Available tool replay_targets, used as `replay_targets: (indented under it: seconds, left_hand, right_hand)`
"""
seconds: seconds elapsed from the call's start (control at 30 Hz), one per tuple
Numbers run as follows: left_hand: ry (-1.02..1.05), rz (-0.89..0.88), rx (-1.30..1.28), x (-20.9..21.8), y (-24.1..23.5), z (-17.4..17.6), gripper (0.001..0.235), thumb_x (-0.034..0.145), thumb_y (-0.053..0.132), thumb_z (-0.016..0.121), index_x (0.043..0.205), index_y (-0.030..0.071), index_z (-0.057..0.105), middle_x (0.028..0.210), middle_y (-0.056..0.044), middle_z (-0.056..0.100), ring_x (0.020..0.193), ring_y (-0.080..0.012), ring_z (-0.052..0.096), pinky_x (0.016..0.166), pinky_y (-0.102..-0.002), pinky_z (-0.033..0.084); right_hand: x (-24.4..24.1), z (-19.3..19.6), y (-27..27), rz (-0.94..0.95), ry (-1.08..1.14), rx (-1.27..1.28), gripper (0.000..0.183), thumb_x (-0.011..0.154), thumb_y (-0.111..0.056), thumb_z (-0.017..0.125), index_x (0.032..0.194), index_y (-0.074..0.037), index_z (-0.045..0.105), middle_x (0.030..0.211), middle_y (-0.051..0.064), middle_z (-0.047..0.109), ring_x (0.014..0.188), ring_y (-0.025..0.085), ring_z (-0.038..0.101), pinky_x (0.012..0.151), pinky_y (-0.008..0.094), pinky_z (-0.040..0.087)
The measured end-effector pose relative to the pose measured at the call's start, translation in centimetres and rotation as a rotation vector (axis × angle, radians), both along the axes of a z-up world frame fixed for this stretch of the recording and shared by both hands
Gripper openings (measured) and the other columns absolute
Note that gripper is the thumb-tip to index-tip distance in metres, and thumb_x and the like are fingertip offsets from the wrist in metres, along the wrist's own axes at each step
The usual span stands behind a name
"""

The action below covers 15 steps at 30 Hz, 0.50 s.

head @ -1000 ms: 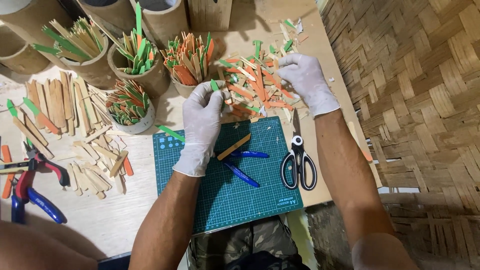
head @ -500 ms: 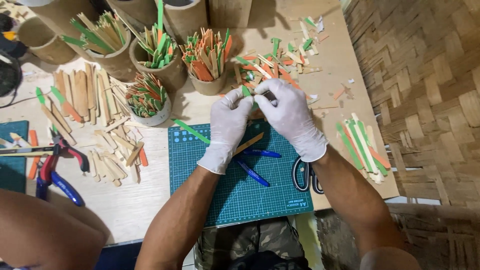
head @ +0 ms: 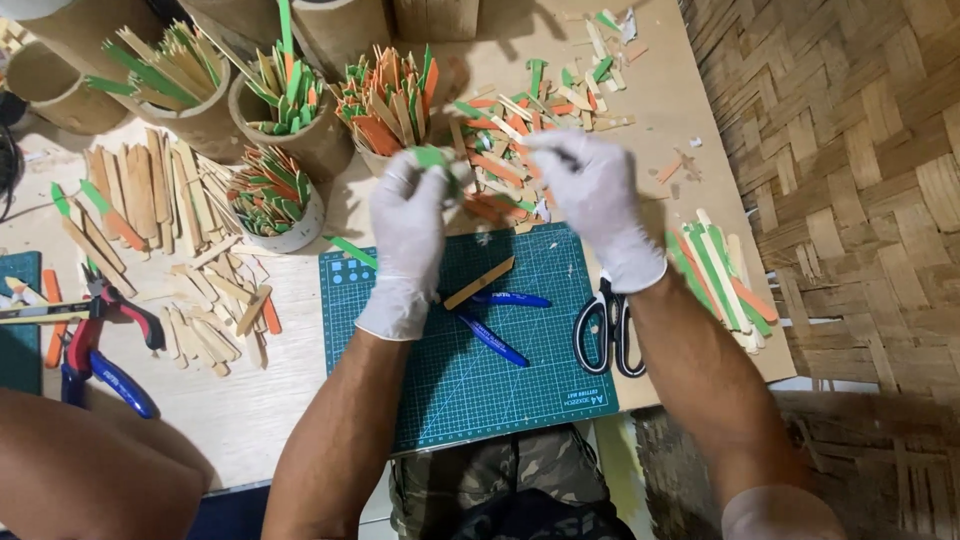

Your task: Sorting and arranging colored wooden sticks into containers and piles on a workbench

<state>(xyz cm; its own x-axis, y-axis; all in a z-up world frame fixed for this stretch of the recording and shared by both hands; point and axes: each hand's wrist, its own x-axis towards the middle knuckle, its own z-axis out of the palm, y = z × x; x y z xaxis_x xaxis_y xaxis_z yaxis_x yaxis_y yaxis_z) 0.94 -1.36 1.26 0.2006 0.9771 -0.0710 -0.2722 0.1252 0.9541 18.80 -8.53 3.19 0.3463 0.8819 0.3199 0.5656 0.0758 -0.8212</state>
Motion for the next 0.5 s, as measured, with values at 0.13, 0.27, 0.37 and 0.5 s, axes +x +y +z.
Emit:
replay_targets:
  seconds: [0.13,0.27,0.37,0.5]
  left_hand:
    - [-0.079,0.093,-0.01,-0.9,0.6,1.6,0.018,0.093,0.003,0.053,0.103,0.011,0.065,0.084,-0.008,0.076,0.068,-0.0131,0.074,0.062,-0.023,0.062]
    - [-0.085,0.131,0.03,-1.9,0.5,2.7,0.025,0.093,0.0,0.047,0.115,0.006,0.057,0.079,-0.006,0.07,0.06,-0.0109,0.069,0.056,-0.02,0.058]
    - [-0.066,0.113,0.028,-1.7,0.6,3.0,0.03,0.093,-0.002,0.045,0.119,0.005,0.056,0.079,-0.007,0.068,0.06,-0.0119,0.068,0.055,-0.02,0.058]
    - [-0.051,0.1,-0.033,-1.3,0.3,2.2,0.028,0.089,-0.003,0.047,0.111,0.007,0.061,0.082,-0.01,0.072,0.059,-0.0154,0.071,0.049,-0.022,0.055]
  right_hand:
    - [0.5,-1.1,0.2,-0.027,-0.256,-0.075,0.013,0.085,-0.017,0.082,0.098,-0.016,0.081,0.079,0.01,0.073,0.071,0.023,0.07,0.067,0.037,0.055]
    - [-0.3,-3.2,0.6,0.038,-0.442,-0.283,0.027,0.073,-0.035,0.088,0.094,-0.02,0.079,0.081,0.005,0.073,0.084,0.029,0.072,0.079,0.044,0.058]
    - [1.1,-3.9,1.8,-0.063,-0.483,-0.423,0.015,0.082,-0.036,0.076,0.094,-0.029,0.077,0.085,0.001,0.073,0.091,0.029,0.072,0.084,0.045,0.059]
    - [4.0,-6.3,2.6,-0.226,-0.293,-0.334,0.013,0.084,-0.039,0.074,0.096,-0.037,0.077,0.082,-0.006,0.074,0.087,0.023,0.073,0.079,0.041,0.059]
